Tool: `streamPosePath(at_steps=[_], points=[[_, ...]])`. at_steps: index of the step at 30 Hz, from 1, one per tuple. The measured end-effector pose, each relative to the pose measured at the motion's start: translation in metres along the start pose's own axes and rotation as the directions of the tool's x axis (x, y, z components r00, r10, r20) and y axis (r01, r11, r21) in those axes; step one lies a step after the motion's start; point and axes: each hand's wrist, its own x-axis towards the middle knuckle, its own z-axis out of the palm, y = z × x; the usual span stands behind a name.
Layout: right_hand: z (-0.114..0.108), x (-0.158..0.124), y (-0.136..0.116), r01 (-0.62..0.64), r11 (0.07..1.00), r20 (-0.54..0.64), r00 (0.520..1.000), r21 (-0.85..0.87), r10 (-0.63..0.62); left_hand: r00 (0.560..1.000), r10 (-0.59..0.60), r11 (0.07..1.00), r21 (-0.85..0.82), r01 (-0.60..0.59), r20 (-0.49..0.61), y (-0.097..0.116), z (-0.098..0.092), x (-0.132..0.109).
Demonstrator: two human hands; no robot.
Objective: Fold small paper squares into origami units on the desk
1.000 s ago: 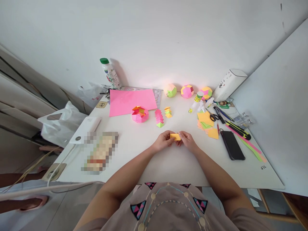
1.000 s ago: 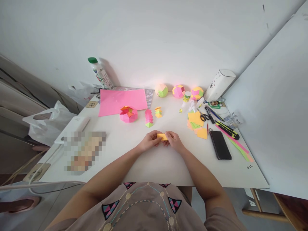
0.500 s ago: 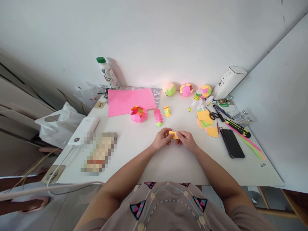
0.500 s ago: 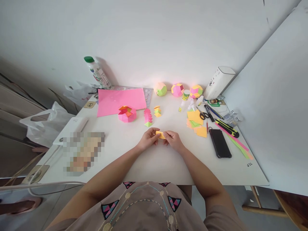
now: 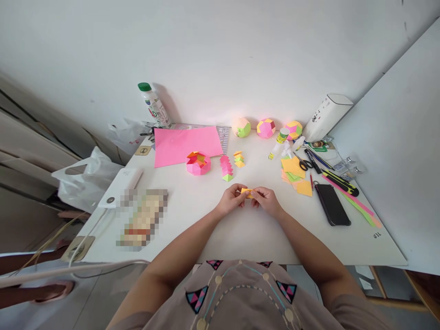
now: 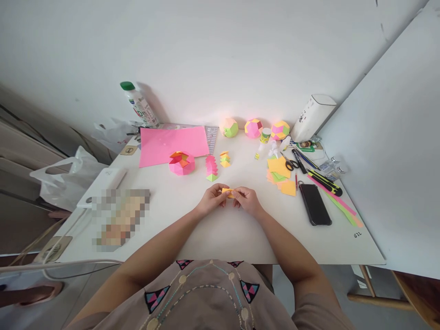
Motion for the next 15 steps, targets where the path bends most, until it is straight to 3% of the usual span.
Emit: streamPosePath(at_steps=[15], points=[[-0.0003,0.0007,0.0021,0.001,1.000,-0.009,1.000,-0.008,-0.001,1.000,0.020,0.999,-0.033,-0.020,0.016,0.0004,-0.0014,0.0005]])
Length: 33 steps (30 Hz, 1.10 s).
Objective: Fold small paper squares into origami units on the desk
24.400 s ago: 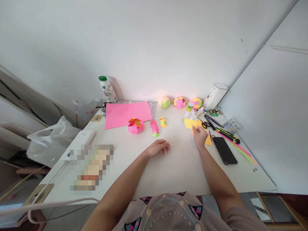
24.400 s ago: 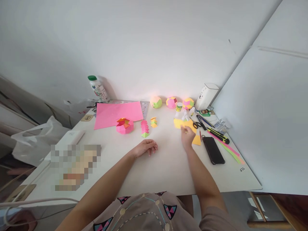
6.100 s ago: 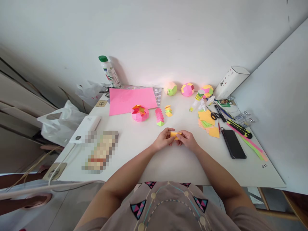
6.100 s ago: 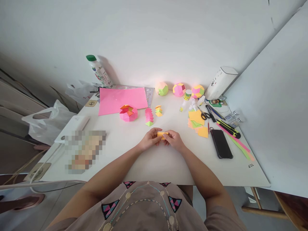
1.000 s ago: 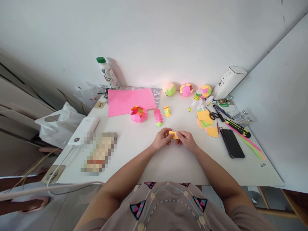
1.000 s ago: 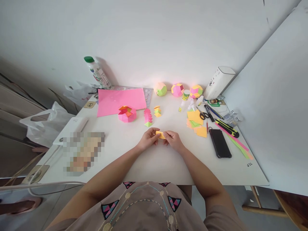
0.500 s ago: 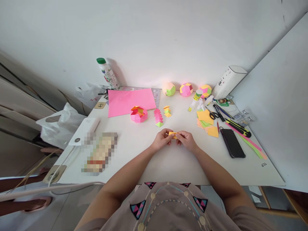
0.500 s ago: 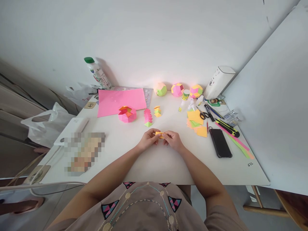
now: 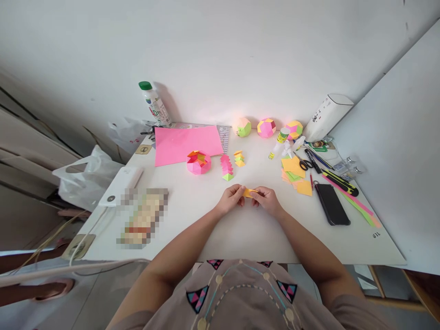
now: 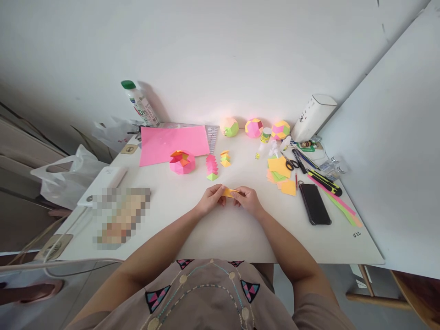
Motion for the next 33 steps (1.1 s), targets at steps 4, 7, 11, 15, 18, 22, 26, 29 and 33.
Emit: streamPosePath(at_steps=[4,7,11,15,18,22,26,29,33], points=[[-0.0002,-0.0005,-0.0008,-0.005,1.000,0.005,1.000,0.011,0.005,1.000,-0.013,1.000,-0.020,0.014,0.010,-0.0014,-0.0002,0.0004],[-0.0006,-0.0004,-0.0006,-0.005,1.000,0.006,1.000,0.014,0.005,1.000,0.000,0.999,-0.041,0.001,0.024,-0.0026,-0.0012,0.0005],[-0.0009,0.0000,-0.0003,-0.009,0.999,0.014,1.000,0.033,0.009,0.998,0.014,0.999,-0.050,-0.011,0.055,-0.0015,-0.0022,-0.0005],[-0.0008,0.0006,-0.0011,-0.015,0.999,0.013,1.000,0.046,0.015,0.997,0.002,0.998,-0.059,0.003,0.081,-0.0001,-0.0025,-0.0016],[-0.0008,0.0005,-0.0019,-0.014,0.999,0.015,1.000,0.037,0.014,0.996,0.001,0.999,-0.053,0.004,0.089,-0.0004,-0.0028,-0.0015],[-0.0011,0.0002,-0.0024,-0.012,1.000,0.019,1.000,0.020,0.012,0.996,-0.002,0.999,-0.045,0.006,0.089,-0.0011,-0.0029,-0.0013],[-0.0013,0.0002,-0.0036,-0.012,1.000,0.010,1.000,0.024,0.012,0.996,0.020,0.999,-0.034,-0.017,0.090,-0.0012,-0.0026,-0.0019],[-0.0014,0.0002,-0.0046,-0.012,1.000,0.010,1.000,0.018,0.012,0.997,0.025,1.000,-0.014,-0.024,0.075,-0.0012,-0.0022,-0.0018],[-0.0014,0.0004,-0.0039,-0.017,1.000,0.008,1.000,0.016,0.017,0.999,0.003,1.000,-0.014,-0.002,0.045,-0.0005,-0.0013,-0.0008]])
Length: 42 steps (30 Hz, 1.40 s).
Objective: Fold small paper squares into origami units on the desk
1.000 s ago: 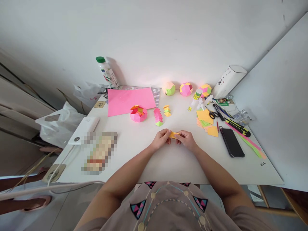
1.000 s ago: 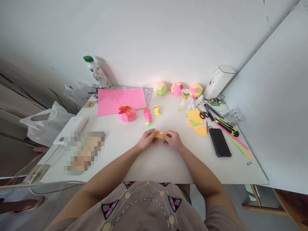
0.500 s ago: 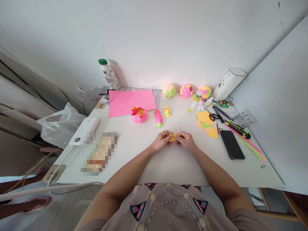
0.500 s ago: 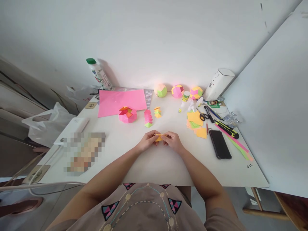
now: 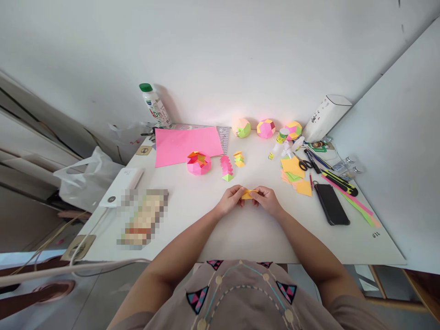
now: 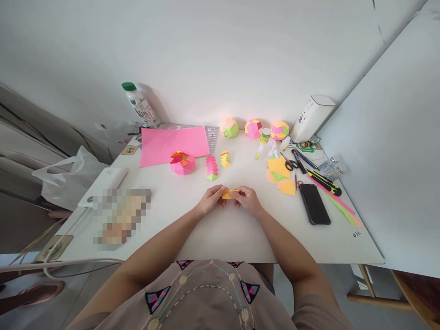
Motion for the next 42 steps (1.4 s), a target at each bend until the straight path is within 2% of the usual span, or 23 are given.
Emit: streamPosePath(at_steps=[28,33,42], points=[[0.0007,0.0006,-0.0029,0.006,0.998,-0.034,0.999,0.057,-0.004,0.993,-0.017,0.998,-0.056,0.024,0.121,0.0014,-0.0042,-0.0004],[-0.0005,0.0005,-0.0047,-0.007,1.000,-0.032,0.999,0.027,0.008,0.992,0.017,0.997,-0.072,-0.008,0.124,-0.0016,-0.0034,0.0003],[0.0003,0.0005,-0.0066,-0.035,0.998,-0.040,0.999,0.051,0.037,0.996,0.003,0.997,-0.079,0.004,0.087,-0.0059,-0.0026,0.0019]])
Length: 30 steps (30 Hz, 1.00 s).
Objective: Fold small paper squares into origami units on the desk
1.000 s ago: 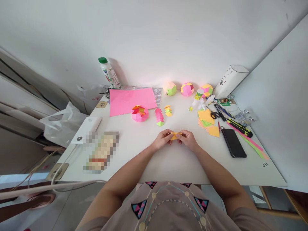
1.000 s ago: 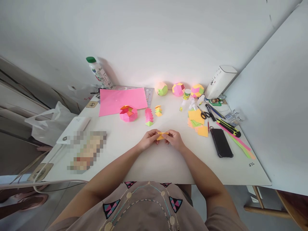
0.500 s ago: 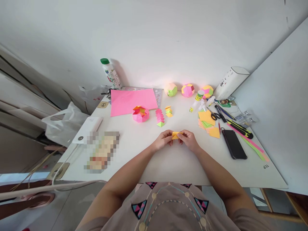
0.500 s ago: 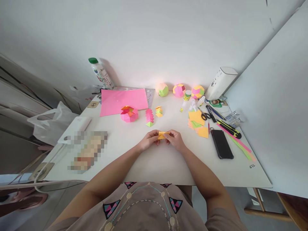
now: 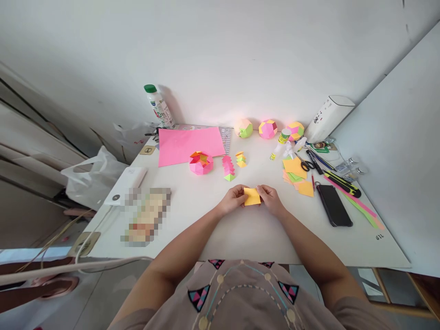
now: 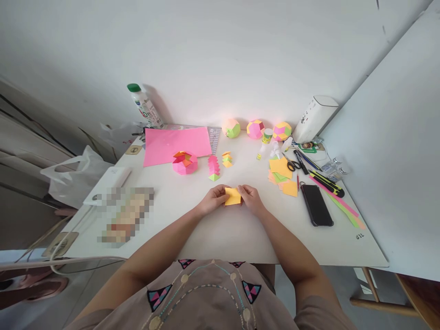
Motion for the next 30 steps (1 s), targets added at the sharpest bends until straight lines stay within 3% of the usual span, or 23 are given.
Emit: streamPosePath(at_steps=[11,30], points=[[-0.0007,-0.0003,0.0008,-0.018,1.000,0.024,1.000,0.014,0.018,0.998,-0.021,0.999,-0.034,0.019,-0.065,0.0024,0.0023,-0.0013],[-0.0026,0.0007,0.0034,-0.026,1.000,0.106,0.994,0.001,0.026,0.992,0.038,0.990,-0.127,-0.053,-0.121,-0.0020,-0.0013,0.0021]])
